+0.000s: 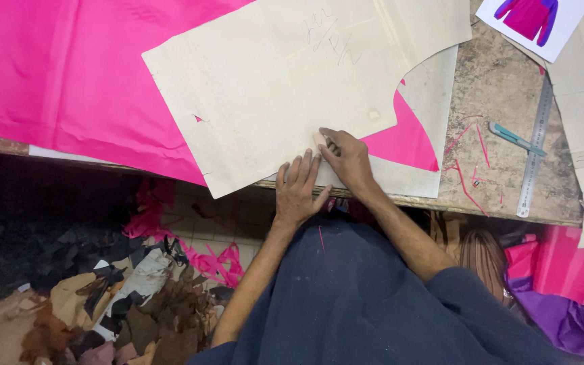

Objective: The person places a cardboard pattern on pink fabric, traces its outline with chalk, and cuts the fabric along the traced line using a utility knife and ruler. The person also briefly holds up a printed reference image of a jacket.

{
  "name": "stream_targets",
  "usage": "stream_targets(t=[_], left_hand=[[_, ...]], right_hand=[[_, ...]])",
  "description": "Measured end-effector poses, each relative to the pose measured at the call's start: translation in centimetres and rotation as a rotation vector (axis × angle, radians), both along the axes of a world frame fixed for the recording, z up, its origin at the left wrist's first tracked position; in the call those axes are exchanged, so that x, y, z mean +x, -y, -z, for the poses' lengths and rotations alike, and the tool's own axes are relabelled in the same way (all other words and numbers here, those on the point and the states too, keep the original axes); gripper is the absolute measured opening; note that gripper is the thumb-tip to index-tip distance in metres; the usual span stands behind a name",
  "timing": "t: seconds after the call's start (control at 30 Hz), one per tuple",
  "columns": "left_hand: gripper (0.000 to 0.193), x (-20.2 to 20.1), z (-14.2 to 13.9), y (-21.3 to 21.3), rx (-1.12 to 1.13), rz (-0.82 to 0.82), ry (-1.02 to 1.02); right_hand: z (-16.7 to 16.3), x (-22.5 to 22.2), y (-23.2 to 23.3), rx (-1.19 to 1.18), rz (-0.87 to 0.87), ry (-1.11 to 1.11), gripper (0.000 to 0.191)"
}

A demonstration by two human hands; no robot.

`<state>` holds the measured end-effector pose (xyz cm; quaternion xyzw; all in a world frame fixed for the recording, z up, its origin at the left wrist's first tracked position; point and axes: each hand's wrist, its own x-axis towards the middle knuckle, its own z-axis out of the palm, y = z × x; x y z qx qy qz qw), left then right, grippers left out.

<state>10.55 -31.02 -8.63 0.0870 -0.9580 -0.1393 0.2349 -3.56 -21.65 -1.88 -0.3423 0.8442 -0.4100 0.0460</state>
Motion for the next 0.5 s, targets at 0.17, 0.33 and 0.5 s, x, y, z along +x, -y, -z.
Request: stream_targets(t=[0.17, 0.33, 0.5], left_hand=[[0.074, -0.1, 1.6, 0.2, -0.072, -0.018, -0.027], [0.072, -0.6, 2.3, 0.4, -0.112, -0.049, -0.071], [0.069, -0.9, 2.7, 0.5, -0.121, -0.063, -0.098]], right_hand=[[0.3, -0.2, 0.3, 0.032, 0.002, 0.011, 0.037], [0.4, -0.3, 1.3, 0.067, 0.024, -0.022, 0.037], [0.1, -1.7, 3.5, 0.100, 0.016, -0.055, 0.037]])
